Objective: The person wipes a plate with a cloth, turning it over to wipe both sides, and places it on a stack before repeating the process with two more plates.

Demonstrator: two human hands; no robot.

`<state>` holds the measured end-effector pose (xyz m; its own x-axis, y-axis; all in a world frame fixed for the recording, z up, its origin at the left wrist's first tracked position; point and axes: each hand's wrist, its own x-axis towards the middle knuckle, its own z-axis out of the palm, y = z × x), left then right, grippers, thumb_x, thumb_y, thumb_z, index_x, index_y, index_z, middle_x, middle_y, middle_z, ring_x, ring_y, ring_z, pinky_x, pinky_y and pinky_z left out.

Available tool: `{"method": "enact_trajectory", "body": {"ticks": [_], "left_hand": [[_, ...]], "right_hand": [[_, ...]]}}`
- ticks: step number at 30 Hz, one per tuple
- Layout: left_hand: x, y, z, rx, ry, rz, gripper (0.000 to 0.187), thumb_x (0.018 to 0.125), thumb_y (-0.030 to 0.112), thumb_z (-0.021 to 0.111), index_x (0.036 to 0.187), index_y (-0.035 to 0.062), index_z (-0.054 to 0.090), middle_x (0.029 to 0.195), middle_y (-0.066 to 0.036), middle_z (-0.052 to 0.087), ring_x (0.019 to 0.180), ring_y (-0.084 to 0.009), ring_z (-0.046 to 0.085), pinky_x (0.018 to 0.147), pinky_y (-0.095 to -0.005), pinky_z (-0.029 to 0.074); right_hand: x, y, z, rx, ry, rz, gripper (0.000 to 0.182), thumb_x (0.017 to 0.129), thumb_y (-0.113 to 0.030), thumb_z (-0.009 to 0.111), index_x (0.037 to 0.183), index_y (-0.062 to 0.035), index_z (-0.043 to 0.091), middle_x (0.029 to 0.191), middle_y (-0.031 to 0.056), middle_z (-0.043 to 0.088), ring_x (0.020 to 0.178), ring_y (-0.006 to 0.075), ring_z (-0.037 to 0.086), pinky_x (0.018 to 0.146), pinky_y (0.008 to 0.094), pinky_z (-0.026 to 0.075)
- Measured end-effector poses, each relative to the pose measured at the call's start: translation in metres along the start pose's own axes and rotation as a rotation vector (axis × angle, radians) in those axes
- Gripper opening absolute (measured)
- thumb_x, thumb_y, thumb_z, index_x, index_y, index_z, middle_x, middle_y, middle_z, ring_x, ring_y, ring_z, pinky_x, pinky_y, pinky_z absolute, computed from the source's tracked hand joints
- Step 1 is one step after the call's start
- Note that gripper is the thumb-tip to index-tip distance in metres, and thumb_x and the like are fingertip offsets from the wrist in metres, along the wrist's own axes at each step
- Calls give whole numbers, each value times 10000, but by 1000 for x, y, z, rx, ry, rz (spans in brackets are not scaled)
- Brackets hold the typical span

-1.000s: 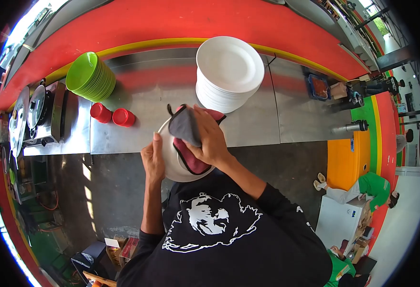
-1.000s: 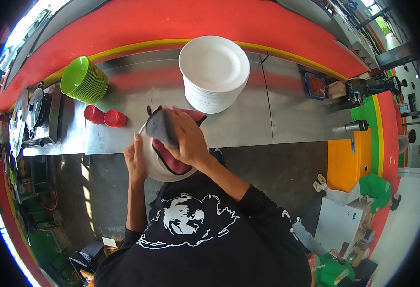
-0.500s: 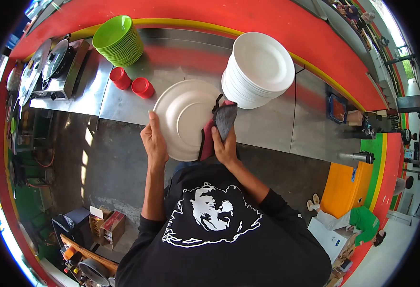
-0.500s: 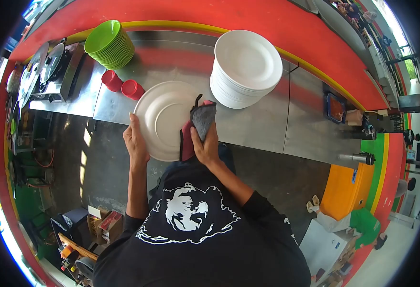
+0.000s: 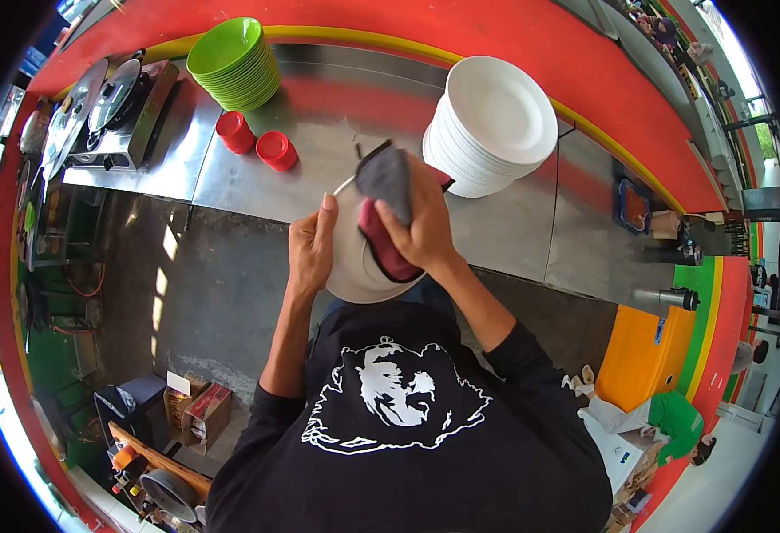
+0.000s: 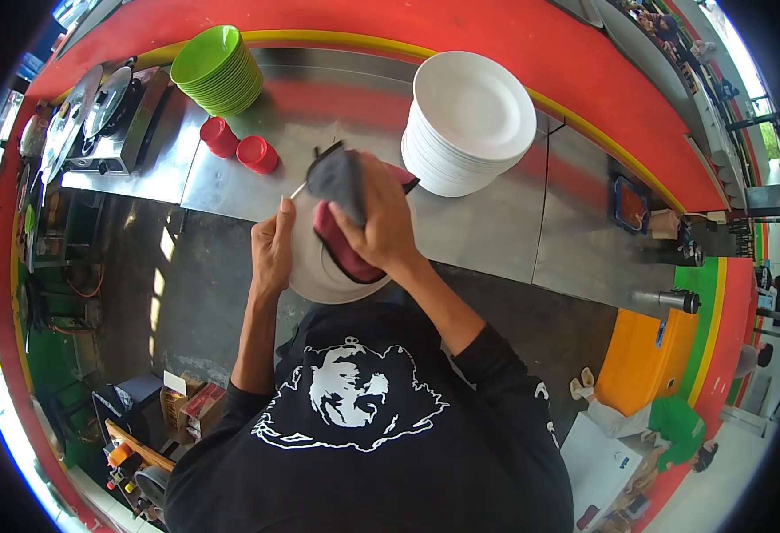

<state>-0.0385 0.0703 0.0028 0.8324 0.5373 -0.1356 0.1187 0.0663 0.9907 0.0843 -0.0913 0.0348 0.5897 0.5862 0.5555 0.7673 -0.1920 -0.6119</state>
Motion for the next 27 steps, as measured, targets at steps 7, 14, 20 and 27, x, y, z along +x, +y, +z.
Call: {"method": "enact_trajectory", "body": {"ticks": [7,14,20,27], "left_hand": [[-10,-8,11,-317,294,6,562,1060,462,488,1016,-55,704,875,-66,713,714,-78,630,627,-236,508],[-22,-22,3,-445,275,-72,518,1056,434,512,1025,-47,701,909,-66,718,744,-85,640,669,-235,514],[-6,31,-18,-260,113,-160,530,1060,435,506,887,-17,722,733,4,663,652,-50,570,589,-228,431],[0,18,-28,58,-48,-200,626,1067,497,456,744,-12,623,622,61,493,588,-32,382,496,-260,341]], "right_hand": [[-55,18,35,394,420,677,480,1064,-355,499,1325,44,556,1269,123,613,1180,202,555,1026,328,411],[-75,16,42,767,683,971,408,1029,-312,594,1248,31,632,1137,60,663,1046,126,592,936,282,446],[-82,18,21,688,365,992,351,1005,-302,637,1148,17,673,1000,28,673,906,93,600,816,255,470],[-43,-6,1,270,4,675,489,920,-294,701,1264,38,596,1162,231,662,1049,362,641,978,385,468]]}}
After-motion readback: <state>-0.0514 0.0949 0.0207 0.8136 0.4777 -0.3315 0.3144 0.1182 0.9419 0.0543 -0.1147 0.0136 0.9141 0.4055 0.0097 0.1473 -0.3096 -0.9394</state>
